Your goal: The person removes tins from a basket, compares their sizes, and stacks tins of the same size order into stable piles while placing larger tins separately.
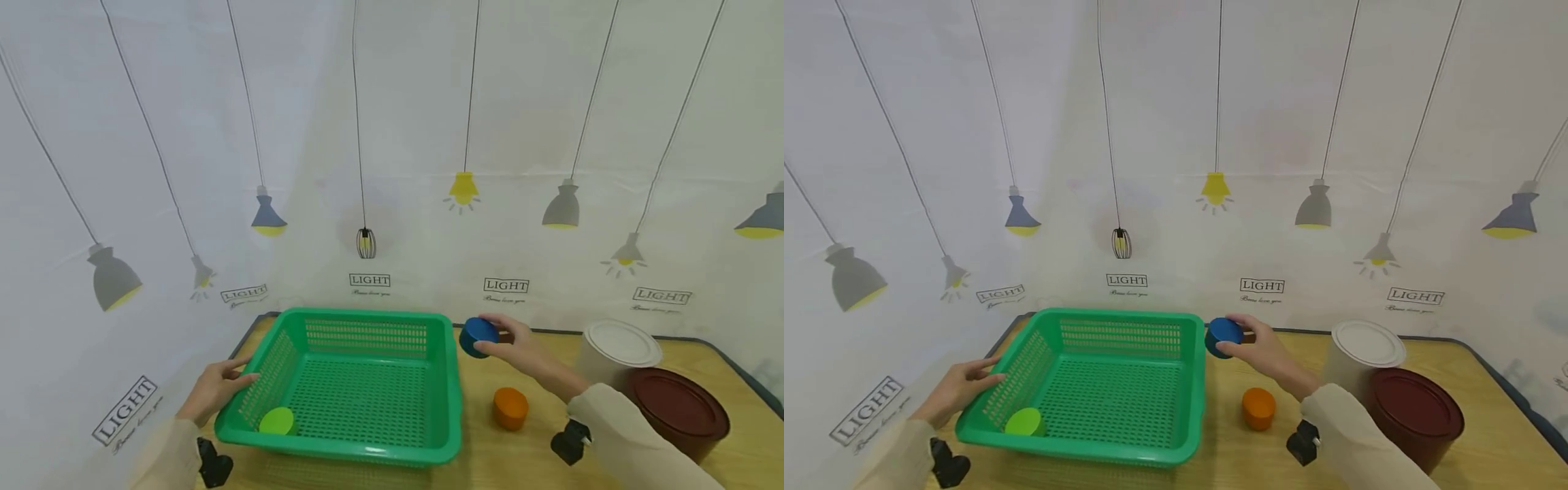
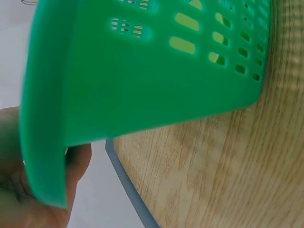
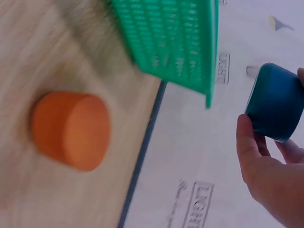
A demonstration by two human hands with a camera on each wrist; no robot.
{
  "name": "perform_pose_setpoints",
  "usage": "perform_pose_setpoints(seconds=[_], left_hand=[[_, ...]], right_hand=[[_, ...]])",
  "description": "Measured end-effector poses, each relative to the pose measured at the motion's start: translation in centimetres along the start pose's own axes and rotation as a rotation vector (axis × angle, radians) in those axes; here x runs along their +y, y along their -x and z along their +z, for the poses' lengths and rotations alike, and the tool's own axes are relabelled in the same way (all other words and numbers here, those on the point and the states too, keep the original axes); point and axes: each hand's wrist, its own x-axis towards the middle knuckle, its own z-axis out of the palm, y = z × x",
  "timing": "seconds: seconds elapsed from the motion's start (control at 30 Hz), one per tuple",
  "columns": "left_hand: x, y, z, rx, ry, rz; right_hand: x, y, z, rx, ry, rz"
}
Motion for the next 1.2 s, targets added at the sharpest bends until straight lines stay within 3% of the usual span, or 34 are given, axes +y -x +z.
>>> perform_pose_setpoints(seconds=[0.17, 0.3, 0.63, 0.87, 1.2], left_hand=[[-0.1, 0.3, -0.7, 0.0, -0.034, 0.001], [0.0, 0.3, -0.6, 0.006, -0.022, 0.012], [0.1, 0.2, -0.6, 0.015, 0.007, 0.008], [0.5, 0.2, -0.6, 0.016, 0.005, -0.004], [0.5, 0.3, 0.1, 0.021, 0.013, 0.0]], right_hand=[[2.5, 1.5, -0.6, 0.039, 0.079, 0.107], [4.1, 2.5, -0.4, 0.053, 0.113, 0.14], [7.4, 3.4, -0.2, 0.004, 0.142, 0.05], [8.0, 3.9, 0.1, 0.012, 0.085, 0.064], [8.5, 4.7, 0.3, 0.04, 0.087, 0.089]])
